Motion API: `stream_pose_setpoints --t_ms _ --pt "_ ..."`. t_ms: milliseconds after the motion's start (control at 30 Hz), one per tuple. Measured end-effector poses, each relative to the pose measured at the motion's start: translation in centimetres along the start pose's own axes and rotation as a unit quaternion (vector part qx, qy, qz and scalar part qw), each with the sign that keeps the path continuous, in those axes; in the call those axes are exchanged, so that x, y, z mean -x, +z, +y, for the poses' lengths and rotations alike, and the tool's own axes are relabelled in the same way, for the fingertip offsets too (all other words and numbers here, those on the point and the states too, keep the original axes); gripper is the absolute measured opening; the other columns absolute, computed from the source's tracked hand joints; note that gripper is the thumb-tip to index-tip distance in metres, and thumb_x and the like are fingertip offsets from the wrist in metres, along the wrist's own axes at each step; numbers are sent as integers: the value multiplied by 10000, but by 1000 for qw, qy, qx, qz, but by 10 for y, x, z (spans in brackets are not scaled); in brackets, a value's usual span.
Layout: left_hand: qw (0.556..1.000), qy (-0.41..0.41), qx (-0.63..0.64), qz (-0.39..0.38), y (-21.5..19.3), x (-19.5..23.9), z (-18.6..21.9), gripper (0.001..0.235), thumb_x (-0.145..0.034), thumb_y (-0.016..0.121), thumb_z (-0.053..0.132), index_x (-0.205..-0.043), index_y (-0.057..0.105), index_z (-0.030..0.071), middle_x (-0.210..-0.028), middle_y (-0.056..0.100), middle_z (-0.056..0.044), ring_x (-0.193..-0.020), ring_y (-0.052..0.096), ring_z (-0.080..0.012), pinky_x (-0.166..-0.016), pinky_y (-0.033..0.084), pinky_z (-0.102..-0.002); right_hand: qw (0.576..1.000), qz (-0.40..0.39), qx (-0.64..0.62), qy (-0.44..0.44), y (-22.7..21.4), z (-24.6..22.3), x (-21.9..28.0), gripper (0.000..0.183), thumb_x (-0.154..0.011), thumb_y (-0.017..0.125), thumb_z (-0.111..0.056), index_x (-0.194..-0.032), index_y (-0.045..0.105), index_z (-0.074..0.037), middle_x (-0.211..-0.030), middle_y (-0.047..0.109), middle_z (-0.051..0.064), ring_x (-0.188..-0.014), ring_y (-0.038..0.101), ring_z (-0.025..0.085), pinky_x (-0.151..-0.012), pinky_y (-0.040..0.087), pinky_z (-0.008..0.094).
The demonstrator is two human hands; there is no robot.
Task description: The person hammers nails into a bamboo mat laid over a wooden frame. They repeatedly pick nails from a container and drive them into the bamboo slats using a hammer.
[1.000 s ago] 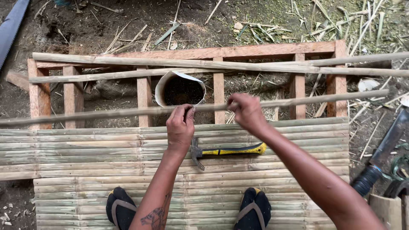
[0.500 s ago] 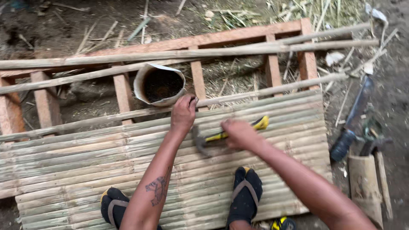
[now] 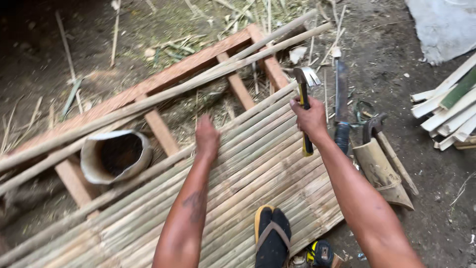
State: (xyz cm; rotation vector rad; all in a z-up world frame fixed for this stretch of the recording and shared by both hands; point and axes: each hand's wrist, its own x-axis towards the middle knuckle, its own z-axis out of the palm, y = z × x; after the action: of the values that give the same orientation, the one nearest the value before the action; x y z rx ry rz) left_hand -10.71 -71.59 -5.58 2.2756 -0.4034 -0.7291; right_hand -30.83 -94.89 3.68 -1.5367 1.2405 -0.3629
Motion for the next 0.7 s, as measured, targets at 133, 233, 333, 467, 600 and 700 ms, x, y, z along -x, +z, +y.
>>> stream_pose_setpoints --t_ms 133,233,333,467,600,700 --pt "996 28 -77 22 -29 27 -32 279 -1031 361 -5 -1212 571 -30 -1078 606 -192 -944 618 -309 -829 541 -464 985 131 93 -61 -17 30 -89 211 -875 825 -192 -1063 761 -120 -718 675 -40 -560 567 40 -469 433 254" --pt "978 96 -148 116 -39 30 -36 247 -994 429 -26 -1184 583 -61 -1065 611 -201 -1012 595 -318 -926 505 -481 988 148 26 47 -10 51 -133 228 -849 819 -191 -1063 758 -141 -707 667 -24 -528 560 68 -457 415 292" --pt "957 193 -169 134 -14 5 -12 165 -1052 499 59 -1125 624 -19 -1060 638 -159 -1015 596 -309 -924 508 -452 992 79 35 87 -3 58 -151 184 -837 824 -174 -998 772 -103 -725 693 -9 -549 593 88 -491 453 305" --pt "972 221 -63 57 54 -22 36 263 -927 560 58 -1169 630 -16 -1079 639 -153 -982 625 -264 -904 537 -382 989 63 108 75 5 63 -142 191 -852 858 -229 -963 777 -97 -697 693 19 -573 605 104 -538 473 306" --pt "969 247 -16 -6 129 -49 98 144 -1022 577 99 -1114 653 19 -1000 659 -123 -940 638 -262 -857 537 -414 987 59 139 50 11 61 -135 141 -840 847 -231 -921 793 -129 -699 704 4 -603 621 104 -562 474 304" --pt "959 277 58 31 169 -61 135 145 -985 606 85 -1095 656 6 -1021 663 -148 -967 638 -316 -880 523 -444 984 36 152 89 13 60 -136 119 -839 819 -243 -912 790 -153 -728 720 -2 -635 639 124 -576 495 329"
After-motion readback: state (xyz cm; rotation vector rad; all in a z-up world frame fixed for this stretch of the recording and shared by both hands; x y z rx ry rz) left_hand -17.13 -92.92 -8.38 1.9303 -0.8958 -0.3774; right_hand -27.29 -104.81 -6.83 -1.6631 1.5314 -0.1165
